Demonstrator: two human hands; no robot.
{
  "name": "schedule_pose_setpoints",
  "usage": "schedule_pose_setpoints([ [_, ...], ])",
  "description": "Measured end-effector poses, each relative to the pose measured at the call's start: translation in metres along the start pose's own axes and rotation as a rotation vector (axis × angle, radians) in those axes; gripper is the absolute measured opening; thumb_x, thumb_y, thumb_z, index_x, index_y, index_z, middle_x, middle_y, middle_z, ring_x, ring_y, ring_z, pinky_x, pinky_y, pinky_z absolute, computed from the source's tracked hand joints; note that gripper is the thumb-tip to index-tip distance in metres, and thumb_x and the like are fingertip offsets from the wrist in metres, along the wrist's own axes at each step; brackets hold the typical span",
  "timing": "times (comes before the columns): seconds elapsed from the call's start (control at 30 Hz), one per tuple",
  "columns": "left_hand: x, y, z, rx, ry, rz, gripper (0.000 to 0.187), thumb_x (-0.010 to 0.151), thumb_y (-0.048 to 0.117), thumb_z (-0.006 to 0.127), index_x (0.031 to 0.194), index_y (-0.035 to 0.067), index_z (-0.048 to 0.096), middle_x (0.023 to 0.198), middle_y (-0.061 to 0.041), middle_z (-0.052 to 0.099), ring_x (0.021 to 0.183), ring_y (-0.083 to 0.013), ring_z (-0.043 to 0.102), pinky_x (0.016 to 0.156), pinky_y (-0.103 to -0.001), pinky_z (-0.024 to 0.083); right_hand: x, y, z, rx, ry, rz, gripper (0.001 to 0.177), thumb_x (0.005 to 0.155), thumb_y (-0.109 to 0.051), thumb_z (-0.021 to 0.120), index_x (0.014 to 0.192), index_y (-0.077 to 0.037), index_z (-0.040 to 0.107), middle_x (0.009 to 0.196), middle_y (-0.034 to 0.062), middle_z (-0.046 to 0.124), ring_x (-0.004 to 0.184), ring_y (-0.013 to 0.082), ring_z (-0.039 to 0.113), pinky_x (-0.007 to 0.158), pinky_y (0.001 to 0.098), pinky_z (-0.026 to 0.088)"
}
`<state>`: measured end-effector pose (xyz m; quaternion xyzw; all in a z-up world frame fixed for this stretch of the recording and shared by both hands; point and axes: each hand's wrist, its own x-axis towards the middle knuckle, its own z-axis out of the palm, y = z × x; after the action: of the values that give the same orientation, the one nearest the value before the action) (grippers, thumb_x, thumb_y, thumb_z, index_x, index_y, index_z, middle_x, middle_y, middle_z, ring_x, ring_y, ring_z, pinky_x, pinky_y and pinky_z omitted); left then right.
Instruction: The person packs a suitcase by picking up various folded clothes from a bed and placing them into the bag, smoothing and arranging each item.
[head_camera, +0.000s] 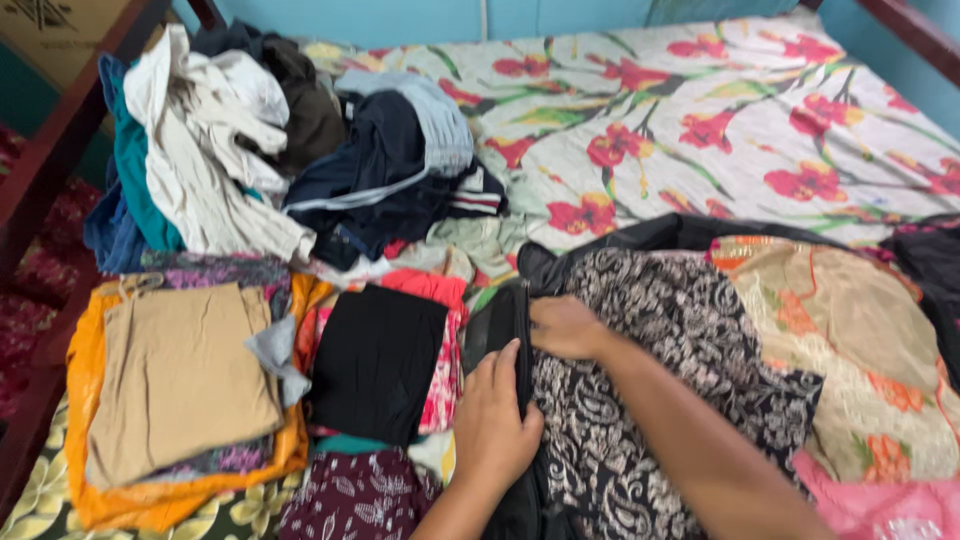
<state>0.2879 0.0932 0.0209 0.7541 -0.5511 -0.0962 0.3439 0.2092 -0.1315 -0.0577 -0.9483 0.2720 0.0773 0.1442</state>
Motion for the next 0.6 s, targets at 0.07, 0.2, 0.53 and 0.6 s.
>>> schedule_pose_setpoints([
  [0.07,-0.026,0.009,-0.013,0.015,-0.012,-0.018,0.089,0.07,0.019,0.076,0.149,0.002,0.038,0.136,-0.025,0.05,0.124,-0.0451,0.049,0.104,-0.05,0.042,-0.045,-0.008,-0.016,0.062,0.141,-0.168,0.042,0.089,-0.036,0.065,0.119,-0.007,0.069,0.14,0.0165,0.061,0.136,0.0318,0.052,0.112,0.0495,0.038],
  [0.2,-0.058,0.035,-0.032,0.052,-0.194,-0.12,0.105,0.06,0.021,0.081,0.151,0.004,0.033,0.147,-0.029,0.039,0.127,-0.0486,0.045,0.095,-0.054,0.042,-0.158,-0.036,-0.045,0.254,0.204,-0.247,0.062,0.091,-0.041,0.066,0.145,-0.013,0.055,0.157,0.013,0.047,0.15,0.032,0.033,0.119,0.0584,0.016],
  [0.53,-0.111,0.06,-0.02,0.271,-0.124,0.011,0.027,0.077,0.032,0.077,0.082,0.006,0.072,0.095,-0.014,0.058,0.098,-0.0342,0.052,0.082,-0.049,0.038,-0.277,-0.075,-0.048,-0.163,0.384,-0.453,0.098,0.064,-0.061,0.08,0.148,-0.021,0.048,0.158,0.0224,0.033,0.145,0.0437,0.028,0.113,0.0656,0.017],
  [0.6,-0.111,0.063,-0.015,0.359,-0.14,0.027,0.029,0.073,0.033,0.077,0.075,0.005,0.075,0.092,-0.015,0.059,0.096,-0.0343,0.053,0.083,-0.049,0.037,-0.265,-0.087,-0.046,-0.26,0.292,-0.389,0.106,0.053,-0.05,0.083,0.151,-0.027,0.048,0.161,0.0185,0.033,0.148,0.0438,0.027,0.112,0.0677,0.017],
])
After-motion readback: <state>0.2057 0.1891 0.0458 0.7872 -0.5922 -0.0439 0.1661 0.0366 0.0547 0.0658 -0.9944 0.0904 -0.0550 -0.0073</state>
